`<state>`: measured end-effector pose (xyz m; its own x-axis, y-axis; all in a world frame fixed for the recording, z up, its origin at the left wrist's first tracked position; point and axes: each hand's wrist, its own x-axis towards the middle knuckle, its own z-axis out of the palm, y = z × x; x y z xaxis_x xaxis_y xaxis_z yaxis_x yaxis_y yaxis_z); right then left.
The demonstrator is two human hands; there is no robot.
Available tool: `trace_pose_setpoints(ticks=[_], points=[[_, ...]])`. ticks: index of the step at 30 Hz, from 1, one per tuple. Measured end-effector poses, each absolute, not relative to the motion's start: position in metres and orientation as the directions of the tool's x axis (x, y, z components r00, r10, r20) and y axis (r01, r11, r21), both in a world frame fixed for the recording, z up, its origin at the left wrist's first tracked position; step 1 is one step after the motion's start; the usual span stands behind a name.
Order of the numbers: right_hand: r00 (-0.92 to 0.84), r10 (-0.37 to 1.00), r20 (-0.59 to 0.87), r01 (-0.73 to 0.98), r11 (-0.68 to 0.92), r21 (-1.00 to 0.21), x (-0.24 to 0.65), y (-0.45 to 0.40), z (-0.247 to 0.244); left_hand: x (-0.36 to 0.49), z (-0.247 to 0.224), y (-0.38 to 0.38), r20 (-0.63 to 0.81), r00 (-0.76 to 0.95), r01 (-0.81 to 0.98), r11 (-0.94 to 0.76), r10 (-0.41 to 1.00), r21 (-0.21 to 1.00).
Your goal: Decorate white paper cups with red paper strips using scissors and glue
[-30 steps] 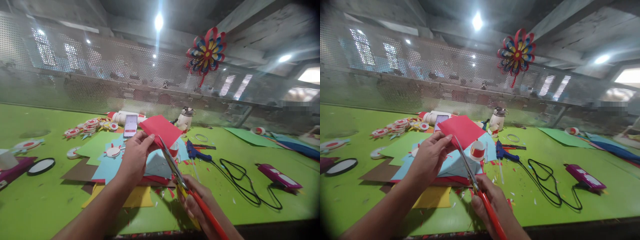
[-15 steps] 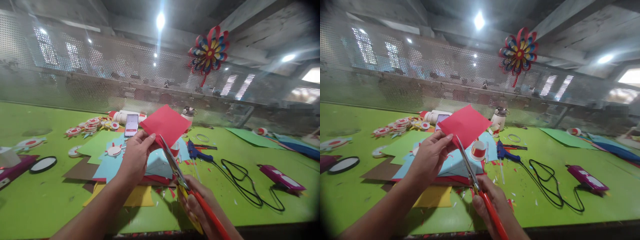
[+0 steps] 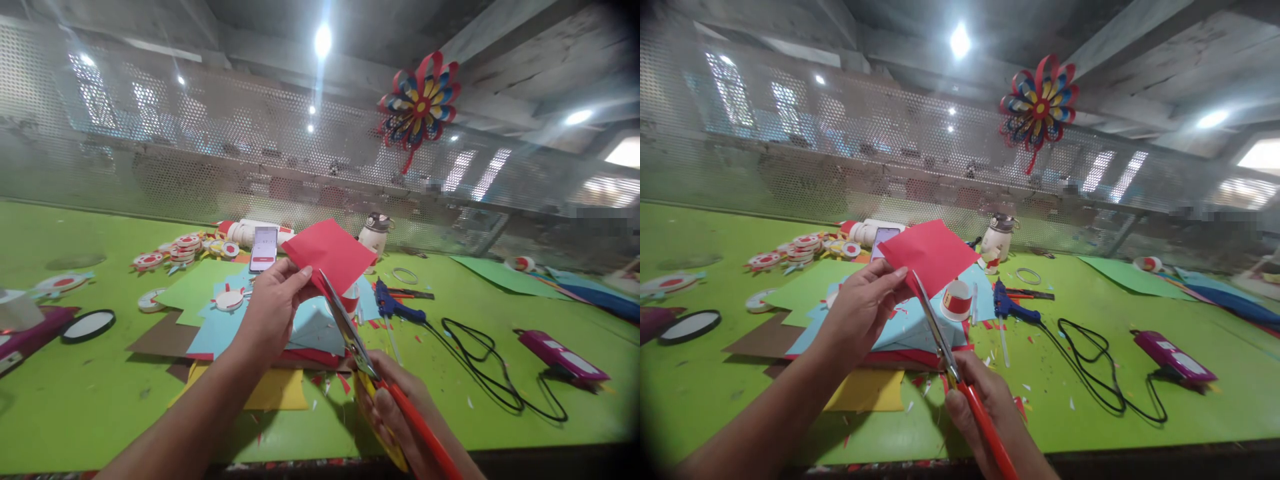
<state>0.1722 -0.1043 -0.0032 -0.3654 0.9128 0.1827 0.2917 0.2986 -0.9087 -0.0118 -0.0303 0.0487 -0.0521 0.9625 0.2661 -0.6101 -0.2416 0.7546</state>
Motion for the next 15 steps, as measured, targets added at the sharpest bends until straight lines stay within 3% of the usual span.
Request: trace_pose_setpoints(ticks=[15], points=[[-0.363,0.919,0.155,0.258,0.259,-0.931,0.1709,-0.1086,-0.0021,-0.0202,0.0510,-0.0267,0.254,0.025,-0.564,-0.196,0.967,0.802]])
